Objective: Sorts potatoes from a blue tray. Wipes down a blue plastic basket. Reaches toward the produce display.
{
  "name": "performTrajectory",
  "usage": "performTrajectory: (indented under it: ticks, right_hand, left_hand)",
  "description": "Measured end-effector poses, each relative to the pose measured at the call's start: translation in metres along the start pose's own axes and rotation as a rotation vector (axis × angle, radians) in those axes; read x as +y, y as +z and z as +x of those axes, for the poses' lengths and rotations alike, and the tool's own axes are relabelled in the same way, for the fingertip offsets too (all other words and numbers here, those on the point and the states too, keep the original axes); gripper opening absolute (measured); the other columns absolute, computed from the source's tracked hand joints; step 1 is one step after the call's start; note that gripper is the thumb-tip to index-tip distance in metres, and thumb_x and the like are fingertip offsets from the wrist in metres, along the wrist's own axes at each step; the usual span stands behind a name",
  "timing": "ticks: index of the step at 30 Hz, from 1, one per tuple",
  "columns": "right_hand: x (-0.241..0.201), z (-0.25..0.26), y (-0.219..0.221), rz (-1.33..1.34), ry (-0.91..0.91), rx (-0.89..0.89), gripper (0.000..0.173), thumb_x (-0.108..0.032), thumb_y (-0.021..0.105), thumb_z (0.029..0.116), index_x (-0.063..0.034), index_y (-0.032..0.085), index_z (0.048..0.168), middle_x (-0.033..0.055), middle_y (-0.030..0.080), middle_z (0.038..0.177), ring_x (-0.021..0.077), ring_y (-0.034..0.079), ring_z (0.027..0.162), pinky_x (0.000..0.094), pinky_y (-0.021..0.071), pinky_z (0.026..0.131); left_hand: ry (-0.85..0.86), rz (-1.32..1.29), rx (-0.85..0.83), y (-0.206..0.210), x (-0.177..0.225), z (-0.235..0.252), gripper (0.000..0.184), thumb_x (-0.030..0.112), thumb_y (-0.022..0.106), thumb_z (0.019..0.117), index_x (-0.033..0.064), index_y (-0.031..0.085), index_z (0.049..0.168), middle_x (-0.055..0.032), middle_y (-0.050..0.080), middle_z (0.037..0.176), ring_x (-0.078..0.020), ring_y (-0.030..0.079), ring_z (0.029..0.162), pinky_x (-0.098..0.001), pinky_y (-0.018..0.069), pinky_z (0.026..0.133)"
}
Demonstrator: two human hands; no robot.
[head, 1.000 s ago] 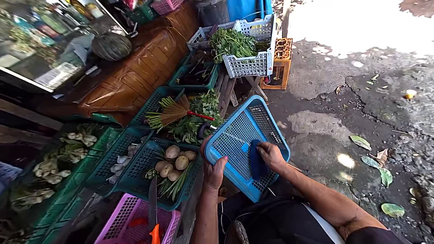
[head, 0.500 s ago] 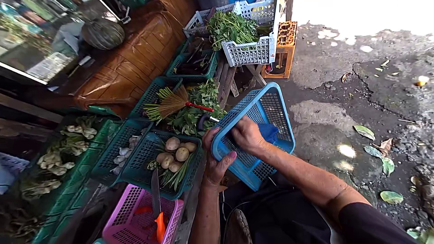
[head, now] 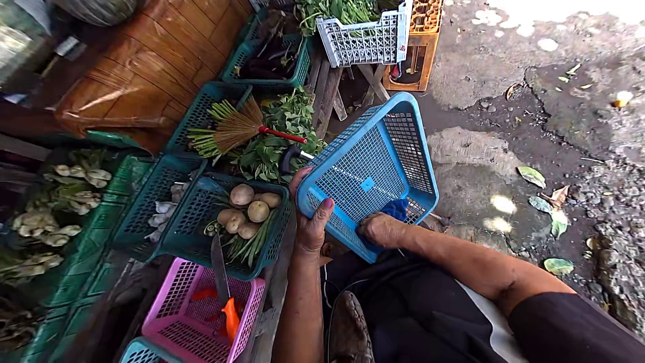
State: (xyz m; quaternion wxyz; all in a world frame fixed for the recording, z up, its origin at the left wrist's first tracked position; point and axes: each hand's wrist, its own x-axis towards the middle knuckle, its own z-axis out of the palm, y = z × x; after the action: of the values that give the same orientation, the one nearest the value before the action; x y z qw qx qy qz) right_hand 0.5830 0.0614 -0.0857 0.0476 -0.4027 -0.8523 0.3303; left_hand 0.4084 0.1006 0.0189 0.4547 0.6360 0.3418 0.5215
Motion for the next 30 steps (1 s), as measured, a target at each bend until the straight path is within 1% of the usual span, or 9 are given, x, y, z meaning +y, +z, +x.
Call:
performTrajectory:
  ticks: [4, 7, 10, 14, 16, 18, 21, 25, 30]
  right_hand:
    - [-0.015, -0.004, -0.047, 0.182, 0.143, 0.149, 0.031, -0.014, 0.046, 0.1052, -0.0008, 0.068, 0.122, 0.0216, 0.069, 0.121, 0.0394, 0.065, 0.117, 0.0614, 0.0479, 0.100]
    - [-0.021, -0.003, -0.074, 0.191, 0.133, 0.752, 0.025, -0.012, 0.056, 0.1015, -0.0035, 0.075, 0.115, 0.0164, 0.074, 0.105, 0.0323, 0.071, 0.102, 0.0521, 0.0557, 0.092]
    - [-0.041, 0.017, -0.088, 0.003, -0.045, 1.164, 0.021, -0.006, 0.064, 0.0941, -0.0039, 0.076, 0.112, 0.0147, 0.073, 0.100, 0.0300, 0.071, 0.097, 0.0469, 0.0570, 0.089]
    - [-0.047, 0.043, -0.078, -0.246, -0.339, 1.118, 0.030, -0.006, 0.059, 0.0950, -0.0019, 0.072, 0.122, 0.0176, 0.070, 0.121, 0.0344, 0.064, 0.117, 0.0496, 0.0487, 0.103]
    - [-0.031, 0.047, -0.067, -0.343, -0.358, 1.035, 0.036, -0.007, 0.053, 0.0995, -0.0077, 0.068, 0.133, 0.0139, 0.063, 0.139, 0.0344, 0.054, 0.134, 0.0572, 0.0370, 0.114]
    - [-0.021, 0.045, -0.061, -0.443, -0.335, 0.982, 0.038, -0.008, 0.052, 0.1014, -0.0121, 0.066, 0.136, 0.0103, 0.058, 0.148, 0.0348, 0.049, 0.140, 0.0586, 0.0377, 0.113]
    - [-0.026, 0.039, -0.077, -0.563, -0.276, 0.961, 0.034, -0.009, 0.055, 0.0997, -0.0117, 0.070, 0.130, 0.0101, 0.063, 0.141, 0.0333, 0.058, 0.126, 0.0476, 0.0488, 0.097]
    - [-0.033, 0.030, -0.106, -0.597, -0.161, 0.887, 0.039, -0.008, 0.057, 0.0964, -0.0118, 0.068, 0.133, 0.0152, 0.066, 0.120, 0.0319, 0.063, 0.096, 0.0436, 0.0497, 0.075]
    - [-0.021, 0.021, -0.118, -0.567, 0.077, 0.896, 0.036, -0.001, 0.060, 0.0901, 0.0002, 0.068, 0.125, 0.0213, 0.068, 0.108, 0.0361, 0.068, 0.086, 0.0482, 0.0516, 0.071]
  left_hand:
    - [-0.081, 0.040, 0.085, -0.003, -0.001, 0.002, 0.073, 0.044, 0.070, 0.0906, 0.0147, 0.039, 0.149, 0.0082, 0.063, 0.128, -0.0011, 0.062, 0.114, -0.0236, 0.0533, 0.100]
    - [-0.092, 0.053, 0.110, -0.003, -0.004, 0.001, 0.064, 0.041, 0.068, 0.0915, 0.0130, 0.041, 0.143, 0.0100, 0.065, 0.119, 0.0010, 0.064, 0.109, -0.0218, 0.0547, 0.096]
    - [-0.052, 0.095, 0.054, 0.003, -0.004, 0.004, 0.080, 0.051, 0.068, 0.0912, 0.0125, 0.035, 0.154, 0.0031, 0.057, 0.139, -0.0053, 0.057, 0.124, -0.0283, 0.0503, 0.106]
    - [0.022, 0.164, -0.006, 0.011, 0.003, 0.008, 0.085, 0.057, 0.066, 0.0923, 0.0130, 0.030, 0.156, 0.0002, 0.049, 0.148, -0.0093, 0.050, 0.134, -0.0326, 0.0449, 0.112]
    - [-0.008, 0.166, 0.009, 0.008, 0.002, 0.007, 0.087, 0.057, 0.066, 0.0918, 0.0113, 0.030, 0.156, -0.0006, 0.051, 0.147, -0.0087, 0.052, 0.132, -0.0321, 0.0461, 0.111]
    - [-0.031, 0.159, 0.009, 0.005, 0.000, 0.007, 0.087, 0.056, 0.068, 0.0911, 0.0106, 0.031, 0.156, -0.0013, 0.053, 0.145, -0.0089, 0.054, 0.129, -0.0320, 0.0477, 0.110]
    - [-0.045, 0.214, -0.005, 0.009, 0.004, 0.010, 0.080, 0.052, 0.064, 0.0933, 0.0109, 0.033, 0.155, -0.0008, 0.055, 0.142, -0.0068, 0.056, 0.126, -0.0302, 0.0483, 0.108]
    - [-0.033, 0.227, -0.012, 0.015, 0.009, 0.015, 0.077, 0.048, 0.066, 0.0935, 0.0107, 0.036, 0.154, -0.0012, 0.057, 0.139, -0.0073, 0.058, 0.125, -0.0310, 0.0503, 0.106]
    - [-0.037, 0.211, -0.016, 0.016, 0.010, 0.012, 0.086, 0.040, 0.072, 0.0885, 0.0125, 0.029, 0.157, -0.0028, 0.049, 0.148, -0.0101, 0.053, 0.131, -0.0328, 0.0493, 0.108]
